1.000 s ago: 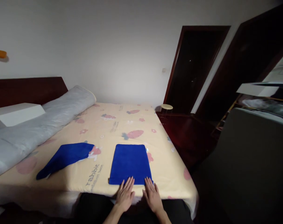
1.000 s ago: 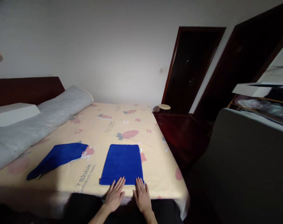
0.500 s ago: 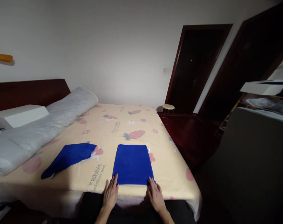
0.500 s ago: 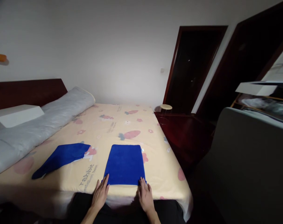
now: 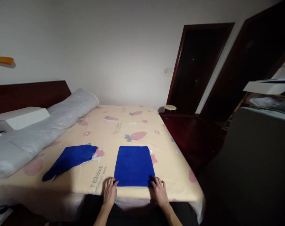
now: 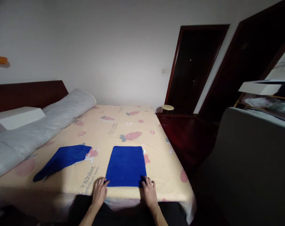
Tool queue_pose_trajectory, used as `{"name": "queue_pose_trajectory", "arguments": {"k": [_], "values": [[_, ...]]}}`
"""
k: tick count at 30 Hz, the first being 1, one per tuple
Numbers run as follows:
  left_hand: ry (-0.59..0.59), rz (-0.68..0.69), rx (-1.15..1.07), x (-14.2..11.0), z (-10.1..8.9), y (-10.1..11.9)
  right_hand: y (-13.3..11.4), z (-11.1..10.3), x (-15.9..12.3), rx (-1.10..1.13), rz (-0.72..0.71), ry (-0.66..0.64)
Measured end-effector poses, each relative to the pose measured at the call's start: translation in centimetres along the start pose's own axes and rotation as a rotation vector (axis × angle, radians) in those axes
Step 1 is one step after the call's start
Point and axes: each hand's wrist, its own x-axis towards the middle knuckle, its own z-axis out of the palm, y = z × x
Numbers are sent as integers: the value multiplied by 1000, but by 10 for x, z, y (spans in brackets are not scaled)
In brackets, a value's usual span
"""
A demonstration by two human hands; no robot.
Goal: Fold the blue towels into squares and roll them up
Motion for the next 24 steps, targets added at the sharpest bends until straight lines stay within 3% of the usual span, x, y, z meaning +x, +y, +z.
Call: {"name": "queue_pose_trajectory", "arguments": {"k": [7,17,24], "values": [[-55,-52,-91,0,-9,1,10,-2,15,120,23,-62],[-194,-177,-143,50,-24,-6,18,2,35,161,199,-69],[-202,-273,-157,53,-18,-5,18,8,36,152,228,-49]]}}
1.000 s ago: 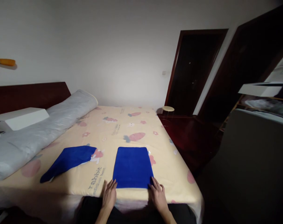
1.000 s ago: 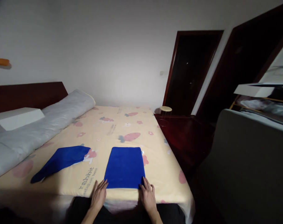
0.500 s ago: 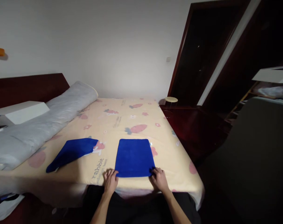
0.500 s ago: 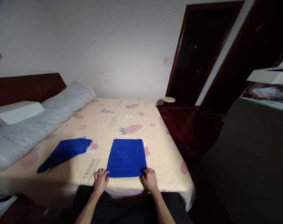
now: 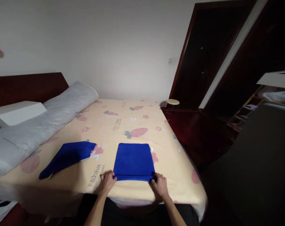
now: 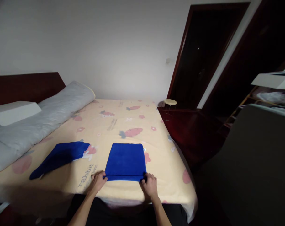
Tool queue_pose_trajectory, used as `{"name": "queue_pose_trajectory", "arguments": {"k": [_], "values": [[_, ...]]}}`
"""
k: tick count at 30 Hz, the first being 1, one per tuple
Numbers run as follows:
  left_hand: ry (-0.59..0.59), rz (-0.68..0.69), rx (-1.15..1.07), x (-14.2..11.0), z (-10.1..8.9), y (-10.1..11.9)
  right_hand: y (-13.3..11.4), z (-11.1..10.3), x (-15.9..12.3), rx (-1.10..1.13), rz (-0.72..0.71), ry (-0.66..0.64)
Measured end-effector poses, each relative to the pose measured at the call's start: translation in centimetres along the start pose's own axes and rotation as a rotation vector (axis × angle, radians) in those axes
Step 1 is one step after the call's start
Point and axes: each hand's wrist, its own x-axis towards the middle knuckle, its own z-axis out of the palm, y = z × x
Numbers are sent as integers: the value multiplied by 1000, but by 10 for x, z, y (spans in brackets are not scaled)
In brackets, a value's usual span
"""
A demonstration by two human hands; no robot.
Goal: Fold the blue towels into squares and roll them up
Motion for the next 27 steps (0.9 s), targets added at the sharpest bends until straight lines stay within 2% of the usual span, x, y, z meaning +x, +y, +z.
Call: {"name": "queue_pose_trajectory", "arguments": {"k": [4,7,11,16,21,27], "values": [[78,-3,12,-8,4,6,-3,2,-4,-20,-7,42],[125,10,21,-12,8,11,-11,0,-8,-62,-86,135],[141,112,28,-14,21,23,-29,5,-11,-85,-251,194],[163,220,-17,-16,38,46,-53,18,-8,-21,-266,223],[100,329,-72,-21,45,63,-66,28,-3,85,-312,148],[16,412,-75,-17,58,66,-75,32,-1,142,-294,8]]}}
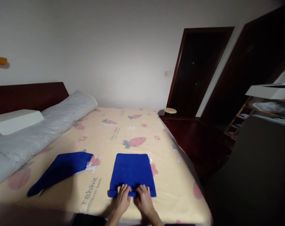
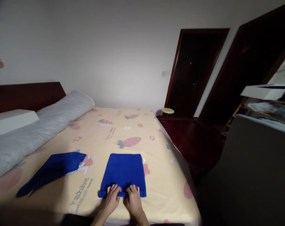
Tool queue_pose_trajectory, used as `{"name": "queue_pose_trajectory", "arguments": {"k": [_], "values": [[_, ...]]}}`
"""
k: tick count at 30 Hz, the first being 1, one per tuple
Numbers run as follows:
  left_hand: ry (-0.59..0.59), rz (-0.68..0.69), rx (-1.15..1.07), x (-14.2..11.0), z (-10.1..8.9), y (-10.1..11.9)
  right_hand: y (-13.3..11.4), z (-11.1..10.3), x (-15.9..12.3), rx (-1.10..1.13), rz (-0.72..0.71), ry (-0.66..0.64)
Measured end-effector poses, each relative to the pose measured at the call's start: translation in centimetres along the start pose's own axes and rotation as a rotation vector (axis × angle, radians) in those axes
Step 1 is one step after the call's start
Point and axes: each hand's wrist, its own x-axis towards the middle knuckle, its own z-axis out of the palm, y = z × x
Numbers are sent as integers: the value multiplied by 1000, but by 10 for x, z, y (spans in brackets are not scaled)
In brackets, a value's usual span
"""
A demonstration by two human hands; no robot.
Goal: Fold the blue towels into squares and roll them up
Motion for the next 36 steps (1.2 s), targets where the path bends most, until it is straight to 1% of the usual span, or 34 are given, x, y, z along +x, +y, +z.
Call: {"name": "queue_pose_trajectory", "arguments": {"k": [3,5,8,11,13,15,17,19,21,23,25,26,27,29,33,36], "values": [[-34,-40,13,3,5,-6,0,-1,2,-16,28,-63],[-31,-75,11,3,7,-12,3,-2,2,-26,34,-58],[7,-100,33,2,5,-24,16,-5,-1,-49,13,-4],[45,-114,57,-3,1,-37,34,-7,-8,-93,-9,70],[66,-148,78,-7,-1,-44,46,-8,-13,-122,-4,116],[91,-194,113,-10,-1,-47,52,-9,-18,-139,2,148],[96,-231,138,-11,2,-44,48,-9,-20,-132,-14,162],[65,-212,126,-11,7,-36,34,-7,-18,-97,-56,146],[-5,-134,83,-7,13,-24,15,-2,-13,-41,-97,77],[-97,-63,48,-2,18,-14,-2,3,-7,9,-96,-16],[-154,-37,45,4,19,-9,-10,8,-2,29,-71,-73],[-152,-33,53,6,18,-10,-9,10,-1,27,-66,-79],[-130,-30,64,6,16,-12,-6,10,-1,17,-68,-71],[-47,-36,90,4,8,-22,9,10,-4,-19,-78,-34],[110,-77,206,-12,-11,-50,51,5,-18,-119,-10,76],[200,-119,306,-22,-17,-63,69,3,-24,-170,10,110]]}}
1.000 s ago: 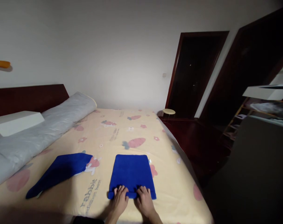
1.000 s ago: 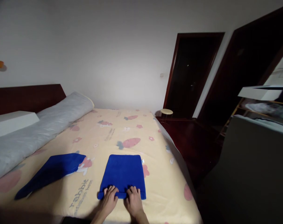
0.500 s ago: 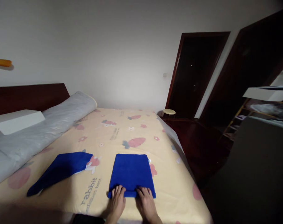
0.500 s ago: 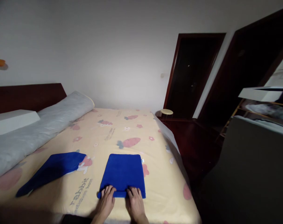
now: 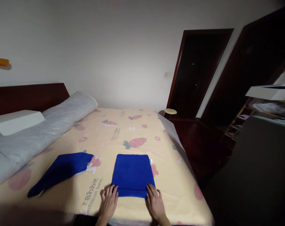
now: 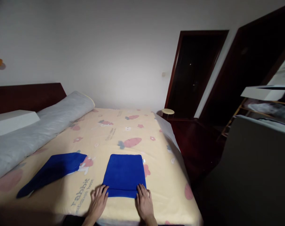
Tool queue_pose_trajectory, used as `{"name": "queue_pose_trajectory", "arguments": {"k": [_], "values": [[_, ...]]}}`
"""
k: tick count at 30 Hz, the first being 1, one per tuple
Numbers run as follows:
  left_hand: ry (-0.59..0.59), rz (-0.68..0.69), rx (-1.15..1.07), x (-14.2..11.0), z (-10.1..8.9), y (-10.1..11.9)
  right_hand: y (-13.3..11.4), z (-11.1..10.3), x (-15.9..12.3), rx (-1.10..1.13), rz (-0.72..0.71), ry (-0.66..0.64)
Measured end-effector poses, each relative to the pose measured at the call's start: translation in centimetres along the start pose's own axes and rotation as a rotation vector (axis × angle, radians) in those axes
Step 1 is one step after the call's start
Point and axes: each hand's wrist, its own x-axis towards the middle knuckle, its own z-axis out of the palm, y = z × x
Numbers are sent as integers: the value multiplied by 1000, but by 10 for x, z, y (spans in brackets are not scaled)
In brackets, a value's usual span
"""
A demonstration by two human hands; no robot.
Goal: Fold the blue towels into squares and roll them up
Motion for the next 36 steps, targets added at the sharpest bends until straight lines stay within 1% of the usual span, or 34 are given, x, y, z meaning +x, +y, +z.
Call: {"name": "queue_pose_trajectory", "arguments": {"k": [1,3,6,8,11,13,15,17,18,20,22,23,25,28,31,34,36], "values": [[24,-17,20,-1,0,-1,1,0,0,-14,4,13],[53,-40,32,1,2,5,-5,2,3,-31,9,48],[36,-7,5,7,9,25,-30,8,13,-2,-29,92],[9,4,-10,12,15,40,-50,15,20,46,-109,78],[10,-97,-2,17,23,57,-74,29,26,98,-226,23],[30,-169,3,19,24,60,-82,37,26,105,-254,7],[57,-205,-10,19,23,57,-85,41,25,103,-254,6],[83,-196,-49,18,21,54,-84,42,23,104,-250,-2],[92,-162,-78,16,20,52,-84,41,22,109,-245,-12],[85,-23,-146,12,19,54,-84,35,22,129,-237,-55],[46,143,-210,8,20,58,-86,28,23,155,-229,-118],[25,202,-233,6,20,60,-86,25,25,168,-228,-149],[-4,250,-249,6,22,62,-86,18,28,184,-226,-192],[-30,230,-204,8,23,52,-72,10,29,149,-156,-180],[-29,163,-128,7,24,31,-42,6,24,59,-42,-99],[25,34,-32,4,26,15,-15,8,16,1,16,4],[78,-7,29,4,28,15,-13,13,13,-17,43,53]]}}
